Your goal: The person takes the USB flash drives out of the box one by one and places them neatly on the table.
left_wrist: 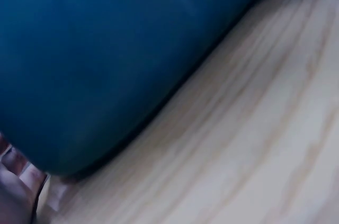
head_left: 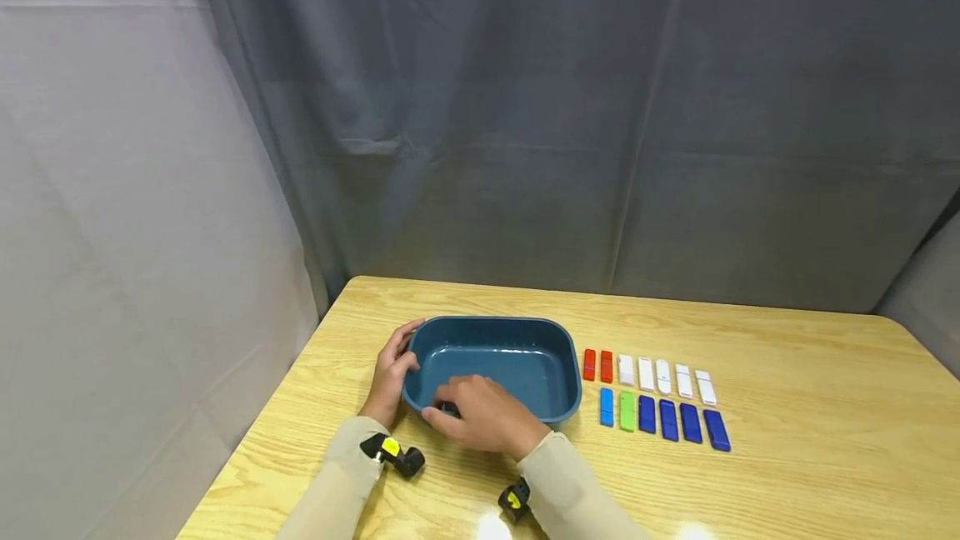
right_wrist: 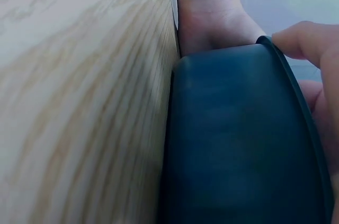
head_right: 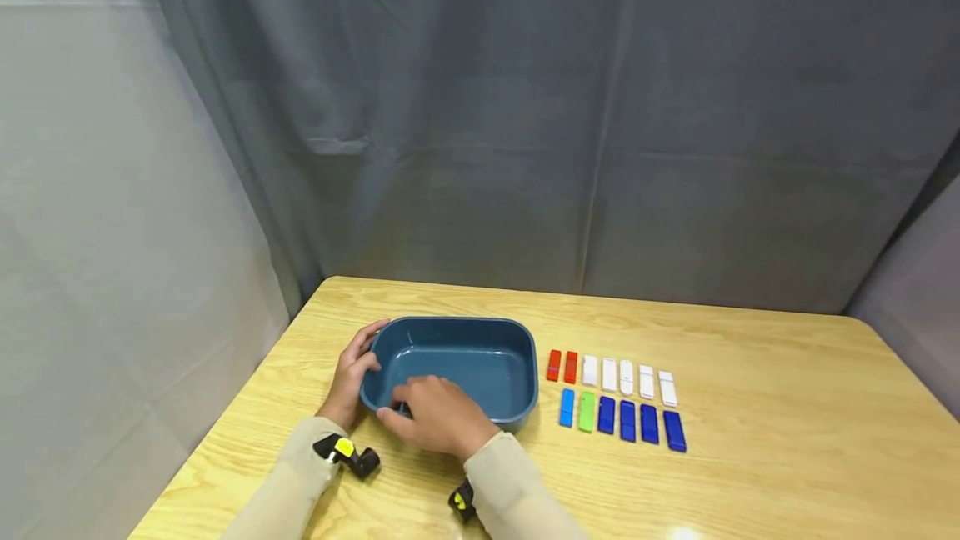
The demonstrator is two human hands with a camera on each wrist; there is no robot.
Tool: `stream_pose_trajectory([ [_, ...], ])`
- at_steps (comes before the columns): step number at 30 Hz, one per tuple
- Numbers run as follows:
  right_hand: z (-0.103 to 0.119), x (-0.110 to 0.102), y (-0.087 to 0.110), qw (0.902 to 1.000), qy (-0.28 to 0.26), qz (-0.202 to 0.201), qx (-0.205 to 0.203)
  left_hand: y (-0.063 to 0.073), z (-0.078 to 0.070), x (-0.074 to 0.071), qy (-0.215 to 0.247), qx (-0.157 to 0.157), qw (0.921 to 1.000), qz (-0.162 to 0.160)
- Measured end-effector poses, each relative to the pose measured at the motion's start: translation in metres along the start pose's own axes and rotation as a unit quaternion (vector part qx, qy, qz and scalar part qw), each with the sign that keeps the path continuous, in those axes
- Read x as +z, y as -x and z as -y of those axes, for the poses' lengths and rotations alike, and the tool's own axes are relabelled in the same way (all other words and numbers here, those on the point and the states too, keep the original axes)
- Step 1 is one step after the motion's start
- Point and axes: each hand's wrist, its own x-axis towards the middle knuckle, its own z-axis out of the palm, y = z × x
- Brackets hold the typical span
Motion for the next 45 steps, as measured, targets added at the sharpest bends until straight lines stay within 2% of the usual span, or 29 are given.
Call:
stream_pose_trajectory([
  [6, -0.001, -0.002, 0.002, 0.9993, -0.027, -0.019, -0.016, 0.008, -0.016, 0.002, -0.013, -0.001, 0.9998, 0.012],
  [16, 0.008, -0.015, 0.004, 0.9994, -0.025, -0.01, -0.022, 0.008, -0.019, 0.003, -0.015, -0.001, 0.9998, 0.017],
  [19, 0.011, -0.021, 0.005, 0.9997, -0.016, -0.001, -0.019, 0.006, -0.015, 0.001, -0.014, 0.0, 0.9997, 0.018],
  [22, 0.014, -0.026, 0.007, 0.9998, -0.011, 0.013, -0.013, 0.001, -0.004, -0.001, -0.009, -0.001, 0.9998, 0.016],
  [27, 0.017, -0.035, 0.01, 0.9995, -0.024, 0.02, -0.006, -0.004, 0.011, -0.002, -0.007, 0.005, 1.0, -0.003],
  [32, 0.016, -0.038, 0.012, 0.9992, -0.037, 0.015, -0.004, -0.002, 0.012, 0.0, -0.021, 0.014, 0.9995, -0.018],
  [40, 0.015, -0.039, 0.014, 0.999, -0.044, 0.007, -0.011, -0.002, 0.011, 0.001, -0.021, 0.015, 0.9996, -0.011],
  [45, 0.012, -0.041, 0.017, 0.9984, -0.055, -0.001, -0.012, -0.003, 0.011, 0.001, -0.025, 0.013, 0.9994, -0.019],
])
